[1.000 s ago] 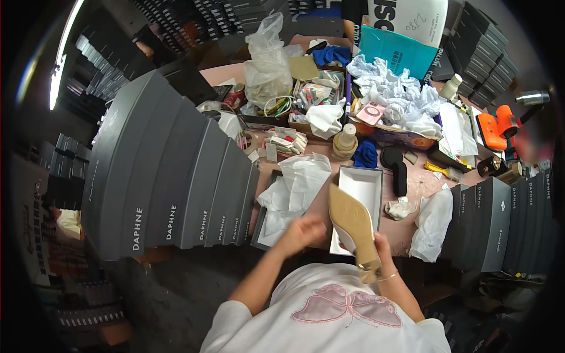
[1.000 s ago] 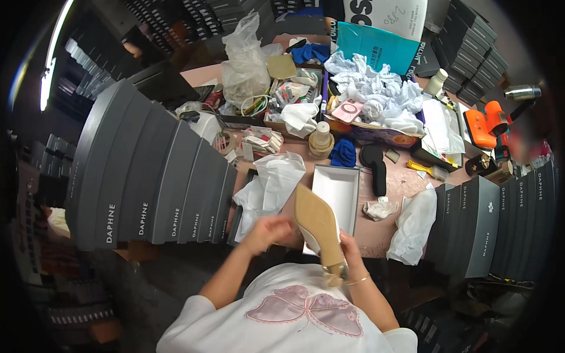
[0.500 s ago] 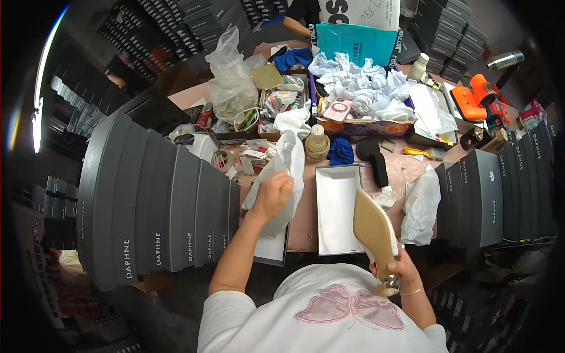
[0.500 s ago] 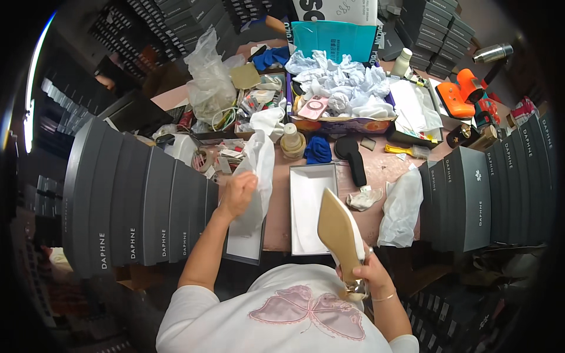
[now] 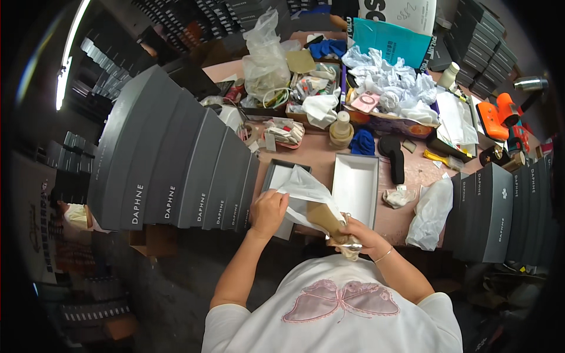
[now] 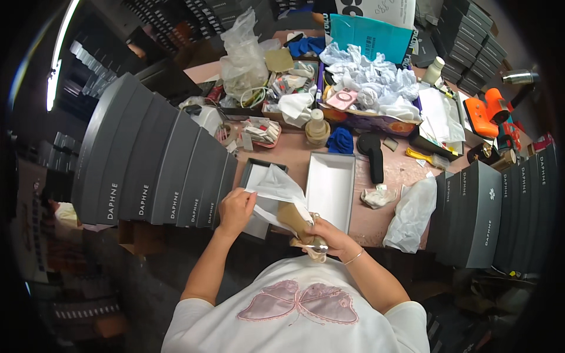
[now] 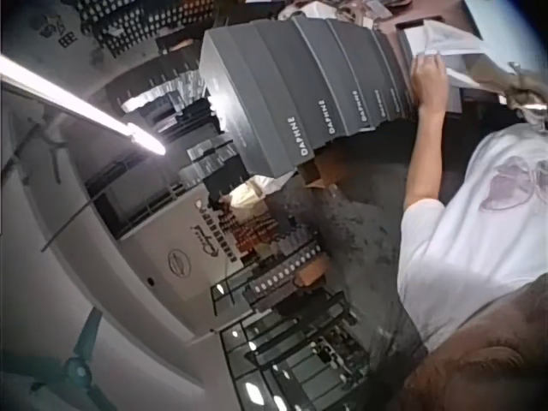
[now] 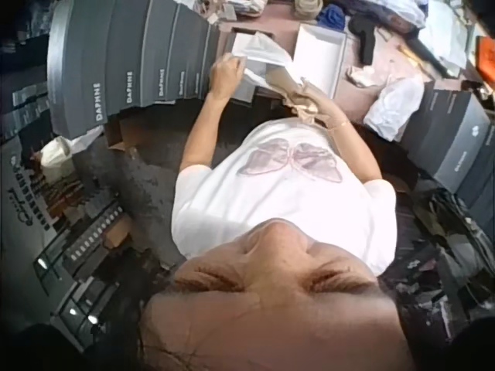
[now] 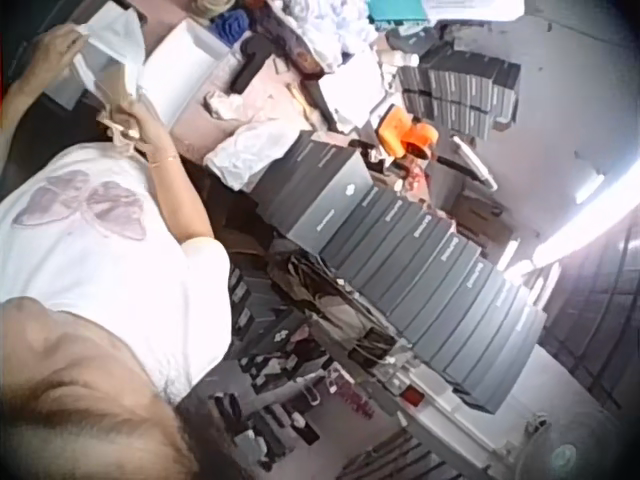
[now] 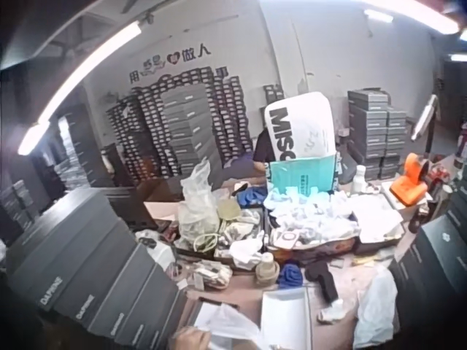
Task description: Packing shoes into boxes with tissue paper and silica gel packets.
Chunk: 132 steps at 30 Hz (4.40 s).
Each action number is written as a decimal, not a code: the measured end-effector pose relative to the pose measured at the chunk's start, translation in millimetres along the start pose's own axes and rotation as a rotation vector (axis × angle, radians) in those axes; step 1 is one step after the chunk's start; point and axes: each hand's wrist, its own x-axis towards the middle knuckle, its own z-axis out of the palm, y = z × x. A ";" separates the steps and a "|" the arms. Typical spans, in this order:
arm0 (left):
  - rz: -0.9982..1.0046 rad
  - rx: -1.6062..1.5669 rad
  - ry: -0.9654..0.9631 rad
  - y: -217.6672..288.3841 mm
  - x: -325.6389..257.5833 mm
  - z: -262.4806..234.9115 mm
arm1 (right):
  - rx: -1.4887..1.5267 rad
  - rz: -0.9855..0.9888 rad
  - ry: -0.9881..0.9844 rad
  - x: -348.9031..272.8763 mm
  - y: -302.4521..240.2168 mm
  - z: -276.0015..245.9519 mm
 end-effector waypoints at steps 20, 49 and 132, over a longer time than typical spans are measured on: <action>0.451 -0.493 -0.227 119.0 14.1 10.9 | -0.306 -0.721 0.526 25.4 4.7 -6.3; -1.193 -1.916 -0.119 29.6 -42.8 77.2 | -1.403 -0.933 0.267 25.3 13.6 60.8; -1.118 -1.465 -1.280 208.5 29.7 260.1 | -0.982 -1.075 1.423 -213.0 -84.2 -169.7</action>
